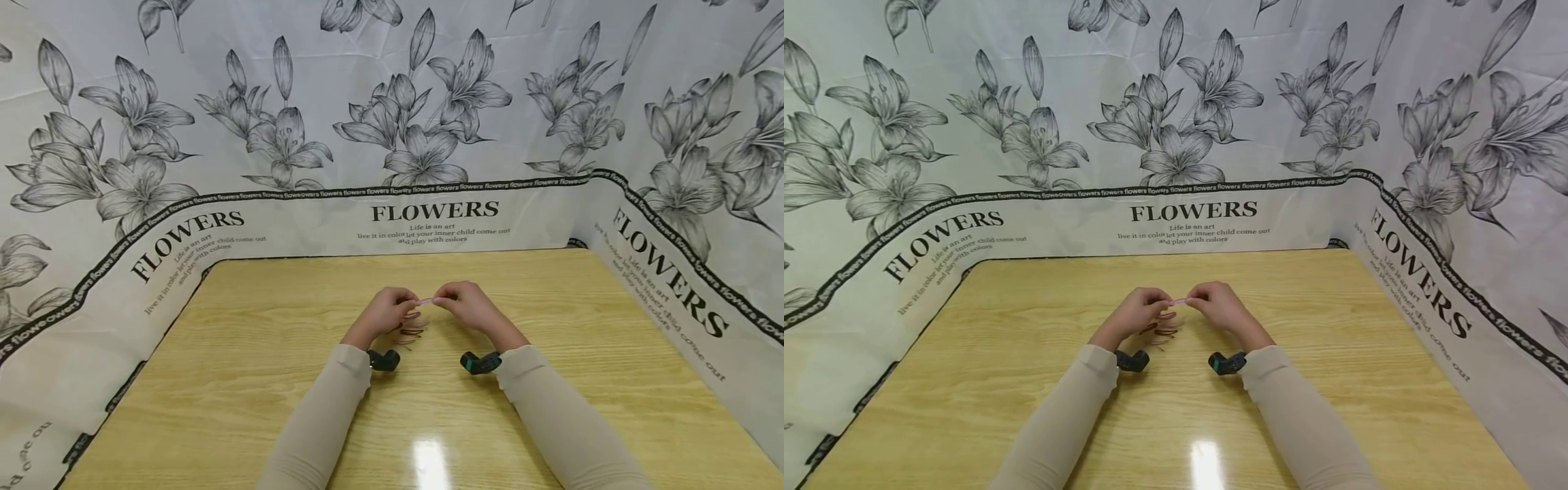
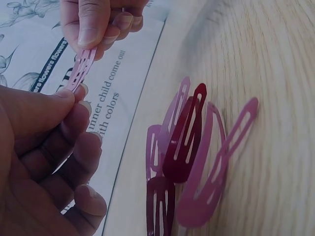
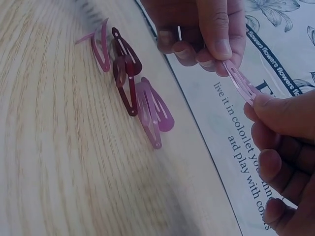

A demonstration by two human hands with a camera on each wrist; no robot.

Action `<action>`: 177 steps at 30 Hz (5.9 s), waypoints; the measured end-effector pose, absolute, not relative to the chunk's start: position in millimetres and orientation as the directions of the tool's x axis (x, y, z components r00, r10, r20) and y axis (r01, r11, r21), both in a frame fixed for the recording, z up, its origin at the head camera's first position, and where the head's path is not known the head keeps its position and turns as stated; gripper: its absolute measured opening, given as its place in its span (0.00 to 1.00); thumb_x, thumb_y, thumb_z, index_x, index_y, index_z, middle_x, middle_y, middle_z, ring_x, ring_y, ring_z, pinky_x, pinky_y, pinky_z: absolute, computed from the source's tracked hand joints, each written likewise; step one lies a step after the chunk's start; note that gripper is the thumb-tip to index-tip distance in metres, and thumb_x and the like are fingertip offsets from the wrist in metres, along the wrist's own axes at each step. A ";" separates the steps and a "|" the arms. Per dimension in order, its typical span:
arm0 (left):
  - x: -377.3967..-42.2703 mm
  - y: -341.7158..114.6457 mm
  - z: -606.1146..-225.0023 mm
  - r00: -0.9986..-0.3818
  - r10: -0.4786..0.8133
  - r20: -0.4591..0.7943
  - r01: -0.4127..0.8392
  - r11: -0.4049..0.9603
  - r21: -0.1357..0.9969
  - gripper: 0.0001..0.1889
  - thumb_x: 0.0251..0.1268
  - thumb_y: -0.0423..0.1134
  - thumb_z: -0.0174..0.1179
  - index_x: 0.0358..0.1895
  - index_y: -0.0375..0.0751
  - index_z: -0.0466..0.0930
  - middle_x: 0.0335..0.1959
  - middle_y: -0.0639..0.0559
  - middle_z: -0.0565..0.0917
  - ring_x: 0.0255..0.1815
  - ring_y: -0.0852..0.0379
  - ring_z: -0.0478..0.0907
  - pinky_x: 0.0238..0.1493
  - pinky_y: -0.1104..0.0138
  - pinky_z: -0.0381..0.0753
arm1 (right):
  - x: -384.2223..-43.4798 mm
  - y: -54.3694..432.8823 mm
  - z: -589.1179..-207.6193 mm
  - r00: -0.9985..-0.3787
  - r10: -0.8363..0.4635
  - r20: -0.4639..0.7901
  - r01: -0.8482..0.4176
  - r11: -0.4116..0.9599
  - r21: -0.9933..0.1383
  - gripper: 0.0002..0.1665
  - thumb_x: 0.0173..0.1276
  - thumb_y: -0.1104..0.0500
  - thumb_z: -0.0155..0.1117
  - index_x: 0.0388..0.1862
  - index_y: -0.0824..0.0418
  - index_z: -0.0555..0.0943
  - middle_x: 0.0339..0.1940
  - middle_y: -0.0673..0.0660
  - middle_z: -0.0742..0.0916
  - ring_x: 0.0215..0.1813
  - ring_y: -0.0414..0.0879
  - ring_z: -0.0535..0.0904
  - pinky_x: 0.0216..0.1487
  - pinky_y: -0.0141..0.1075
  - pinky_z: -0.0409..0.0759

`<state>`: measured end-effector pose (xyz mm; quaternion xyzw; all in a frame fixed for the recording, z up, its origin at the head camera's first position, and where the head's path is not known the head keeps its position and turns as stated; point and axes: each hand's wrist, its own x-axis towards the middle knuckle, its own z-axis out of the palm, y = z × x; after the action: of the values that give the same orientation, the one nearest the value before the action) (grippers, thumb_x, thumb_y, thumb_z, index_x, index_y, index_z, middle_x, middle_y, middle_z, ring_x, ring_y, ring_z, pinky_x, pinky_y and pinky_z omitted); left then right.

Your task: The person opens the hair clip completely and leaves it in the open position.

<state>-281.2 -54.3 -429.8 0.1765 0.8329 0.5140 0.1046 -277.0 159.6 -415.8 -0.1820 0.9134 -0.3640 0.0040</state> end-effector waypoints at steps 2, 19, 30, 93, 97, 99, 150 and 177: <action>-280.3 -56.4 -429.1 -0.917 0.398 0.019 0.207 0.434 0.877 0.14 0.75 0.40 0.51 0.50 0.34 0.81 0.45 0.37 0.83 0.33 0.51 0.81 0.35 0.64 0.81 | -277.5 157.3 -416.7 -0.934 -0.335 0.124 -0.328 0.669 -0.667 0.12 0.73 0.51 0.58 0.42 0.56 0.85 0.43 0.55 0.86 0.39 0.47 0.76 0.40 0.40 0.74; -276.6 -75.3 -431.3 -0.929 0.367 0.050 0.252 0.526 0.812 0.14 0.75 0.44 0.51 0.48 0.41 0.84 0.43 0.49 0.83 0.33 0.56 0.73 0.34 0.65 0.74 | -278.3 140.3 -418.3 -0.924 -0.365 0.117 -0.343 0.653 -0.675 0.12 0.72 0.52 0.59 0.41 0.57 0.85 0.39 0.54 0.86 0.38 0.46 0.76 0.39 0.39 0.73; -273.4 -77.0 -431.8 -0.938 0.346 0.039 0.226 0.520 0.824 0.12 0.75 0.45 0.51 0.47 0.46 0.83 0.44 0.51 0.82 0.37 0.55 0.74 0.39 0.63 0.74 | -277.0 138.9 -421.7 -0.921 -0.366 0.132 -0.353 0.641 -0.681 0.10 0.73 0.52 0.59 0.41 0.55 0.85 0.39 0.52 0.86 0.40 0.46 0.77 0.41 0.40 0.75; -275.0 -81.6 -440.9 -0.898 0.431 0.092 0.291 0.423 0.858 0.12 0.73 0.42 0.54 0.43 0.41 0.85 0.42 0.49 0.84 0.36 0.54 0.74 0.36 0.65 0.74 | -276.3 143.5 -423.9 -0.891 -0.437 0.122 -0.388 0.595 -0.704 0.13 0.72 0.54 0.59 0.41 0.62 0.84 0.38 0.57 0.85 0.34 0.46 0.71 0.36 0.38 0.70; -274.5 -82.0 -441.0 -0.897 0.434 0.087 0.288 0.422 0.860 0.12 0.73 0.42 0.54 0.44 0.40 0.85 0.43 0.48 0.84 0.37 0.52 0.74 0.37 0.65 0.74 | -276.3 143.7 -424.0 -0.892 -0.436 0.118 -0.381 0.587 -0.714 0.13 0.72 0.54 0.59 0.41 0.63 0.84 0.37 0.55 0.84 0.34 0.46 0.71 0.35 0.38 0.70; -274.2 -82.3 -440.8 -0.897 0.434 0.083 0.285 0.423 0.860 0.12 0.73 0.43 0.54 0.44 0.41 0.85 0.43 0.48 0.84 0.38 0.52 0.74 0.37 0.65 0.73 | -276.2 143.7 -424.0 -0.892 -0.436 0.116 -0.379 0.585 -0.717 0.13 0.72 0.54 0.59 0.41 0.62 0.84 0.37 0.56 0.84 0.34 0.46 0.71 0.35 0.38 0.70; -273.9 -97.1 -432.4 -0.908 0.409 0.090 0.293 0.467 0.835 0.12 0.73 0.48 0.53 0.46 0.51 0.85 0.47 0.53 0.83 0.43 0.56 0.77 0.45 0.61 0.77 | -276.9 133.1 -423.7 -0.901 -0.401 0.165 -0.394 0.597 -0.699 0.10 0.71 0.49 0.60 0.41 0.51 0.85 0.38 0.51 0.86 0.39 0.45 0.77 0.41 0.40 0.75; -280.9 -119.6 -430.9 -0.940 0.326 0.103 0.265 0.502 0.824 0.13 0.72 0.50 0.54 0.47 0.52 0.85 0.48 0.54 0.84 0.46 0.56 0.78 0.48 0.58 0.78 | -288.2 102.9 -403.7 -0.873 -0.456 0.174 -0.457 0.637 -0.621 0.07 0.70 0.52 0.62 0.39 0.52 0.84 0.37 0.49 0.86 0.40 0.43 0.79 0.45 0.42 0.78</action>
<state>-280.9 -119.6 -430.9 0.1706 0.8659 0.4691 0.0327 -288.2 102.9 -403.7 -0.2522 0.9046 -0.3436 -0.0003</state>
